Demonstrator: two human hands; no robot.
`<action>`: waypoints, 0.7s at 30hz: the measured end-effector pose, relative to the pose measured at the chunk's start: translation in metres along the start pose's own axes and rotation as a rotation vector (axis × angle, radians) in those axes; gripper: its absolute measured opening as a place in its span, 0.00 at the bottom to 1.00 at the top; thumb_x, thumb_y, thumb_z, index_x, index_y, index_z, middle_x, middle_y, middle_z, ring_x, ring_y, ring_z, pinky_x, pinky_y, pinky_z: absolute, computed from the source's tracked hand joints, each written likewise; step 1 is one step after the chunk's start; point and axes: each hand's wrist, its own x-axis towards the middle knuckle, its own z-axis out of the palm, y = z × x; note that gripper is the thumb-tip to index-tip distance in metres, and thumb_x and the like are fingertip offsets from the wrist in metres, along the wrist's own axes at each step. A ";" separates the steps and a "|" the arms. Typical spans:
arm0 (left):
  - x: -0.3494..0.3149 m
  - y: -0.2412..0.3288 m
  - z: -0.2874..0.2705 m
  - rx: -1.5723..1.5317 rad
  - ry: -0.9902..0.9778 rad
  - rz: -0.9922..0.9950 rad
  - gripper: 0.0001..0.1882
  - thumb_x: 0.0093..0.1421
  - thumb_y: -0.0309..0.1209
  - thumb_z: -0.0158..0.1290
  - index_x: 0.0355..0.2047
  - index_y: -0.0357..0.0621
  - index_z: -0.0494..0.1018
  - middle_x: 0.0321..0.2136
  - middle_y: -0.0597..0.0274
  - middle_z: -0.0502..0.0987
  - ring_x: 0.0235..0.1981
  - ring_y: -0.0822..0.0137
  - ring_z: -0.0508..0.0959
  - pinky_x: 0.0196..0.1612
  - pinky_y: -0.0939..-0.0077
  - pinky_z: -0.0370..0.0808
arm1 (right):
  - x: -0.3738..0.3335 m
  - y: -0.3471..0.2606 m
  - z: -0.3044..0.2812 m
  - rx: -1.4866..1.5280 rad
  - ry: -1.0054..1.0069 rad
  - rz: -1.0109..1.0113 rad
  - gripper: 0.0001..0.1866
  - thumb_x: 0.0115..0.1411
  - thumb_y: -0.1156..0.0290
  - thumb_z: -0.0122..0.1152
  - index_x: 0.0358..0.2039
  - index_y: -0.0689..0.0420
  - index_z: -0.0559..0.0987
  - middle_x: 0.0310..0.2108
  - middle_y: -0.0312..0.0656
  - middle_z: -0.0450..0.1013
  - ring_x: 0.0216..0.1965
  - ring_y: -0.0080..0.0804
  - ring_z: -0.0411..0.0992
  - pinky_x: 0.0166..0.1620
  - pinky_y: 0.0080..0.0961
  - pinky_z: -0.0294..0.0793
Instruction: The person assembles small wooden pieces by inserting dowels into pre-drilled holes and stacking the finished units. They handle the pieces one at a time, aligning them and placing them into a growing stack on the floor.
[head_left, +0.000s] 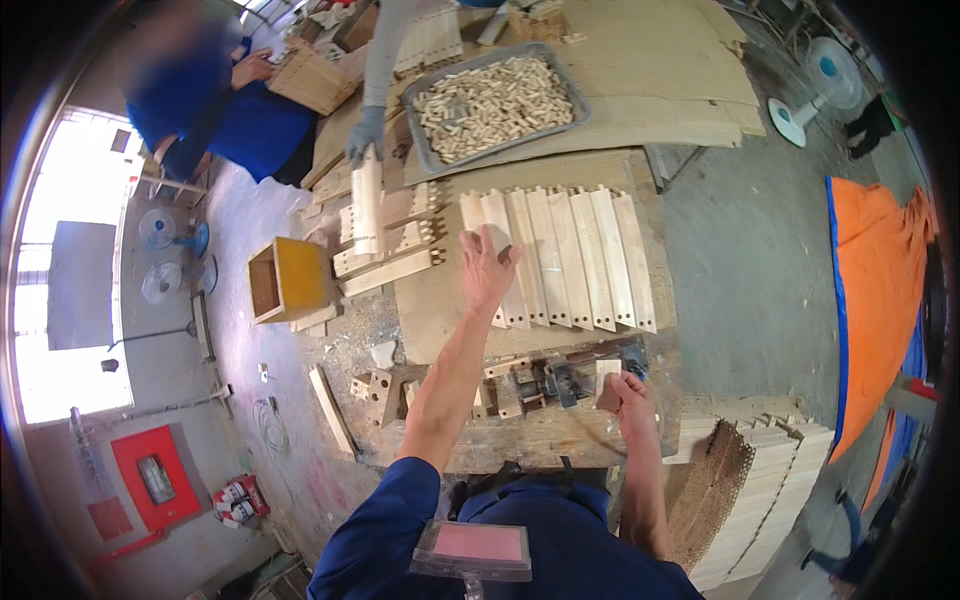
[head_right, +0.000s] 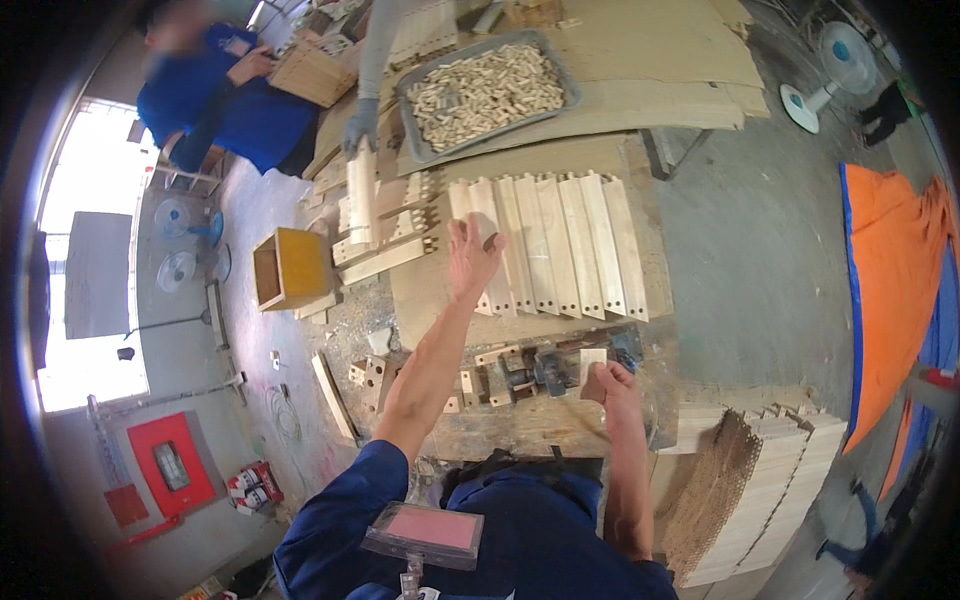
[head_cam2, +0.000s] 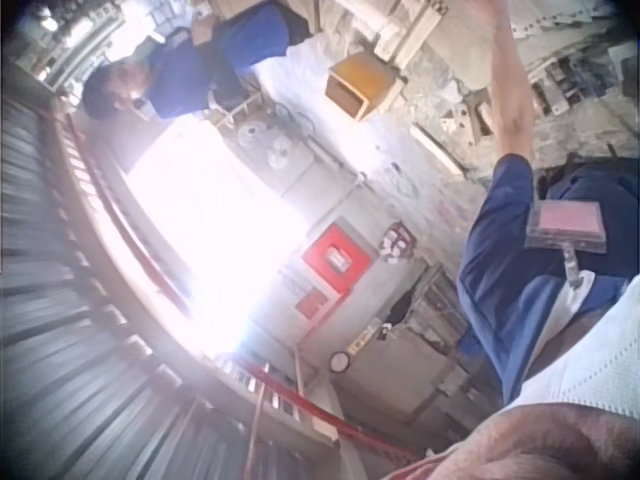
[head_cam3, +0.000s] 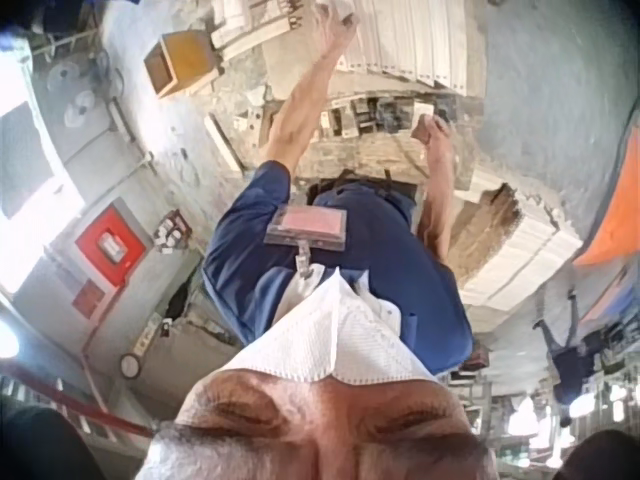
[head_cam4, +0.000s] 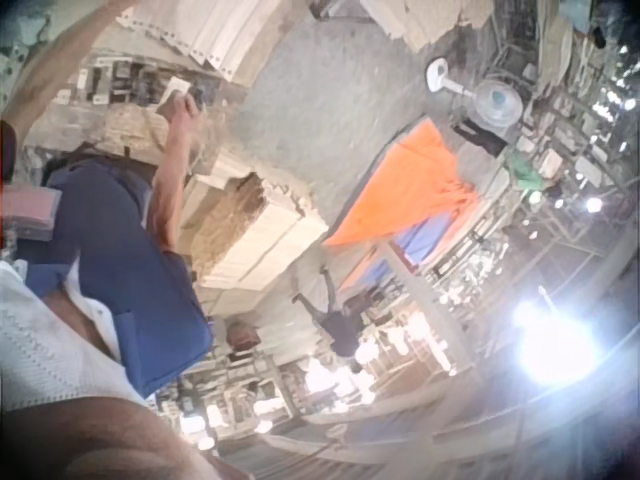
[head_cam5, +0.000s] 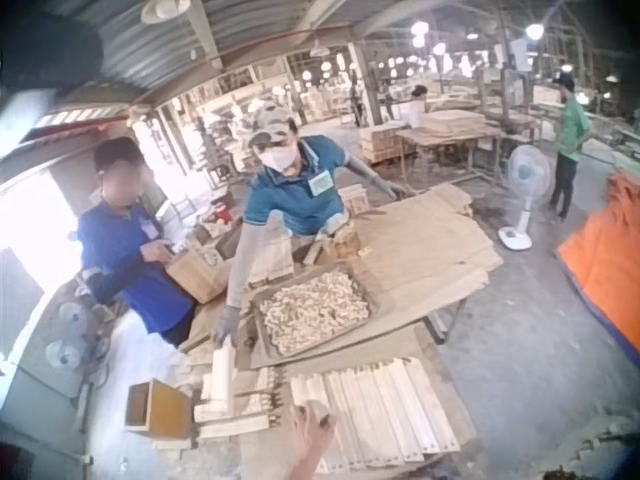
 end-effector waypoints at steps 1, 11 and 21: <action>-0.002 -0.012 -0.004 0.024 0.071 0.092 0.36 0.59 0.45 0.56 0.61 0.40 0.59 0.56 0.39 0.62 0.53 0.39 0.68 0.53 0.51 0.70 | -0.001 0.002 0.000 0.007 -0.008 -0.006 0.04 0.65 0.69 0.59 0.35 0.55 0.79 0.32 0.32 0.78 0.31 0.20 0.77 0.35 0.20 0.76; 0.006 -0.191 -0.061 0.409 0.089 0.001 0.36 0.59 0.39 0.55 0.64 0.35 0.59 0.62 0.40 0.62 0.64 0.44 0.60 0.66 0.47 0.56 | -0.046 0.022 0.003 -0.022 0.081 -0.095 0.06 0.65 0.69 0.58 0.38 0.57 0.79 0.34 0.36 0.79 0.34 0.25 0.78 0.38 0.24 0.78; 0.006 -0.232 -0.079 0.414 -0.099 0.224 0.37 0.49 0.41 0.65 0.57 0.44 0.65 0.57 0.47 0.64 0.61 0.46 0.63 0.64 0.38 0.52 | -0.110 0.102 0.007 0.048 0.236 -0.206 0.07 0.66 0.70 0.57 0.41 0.58 0.78 0.34 0.35 0.78 0.33 0.25 0.77 0.37 0.25 0.78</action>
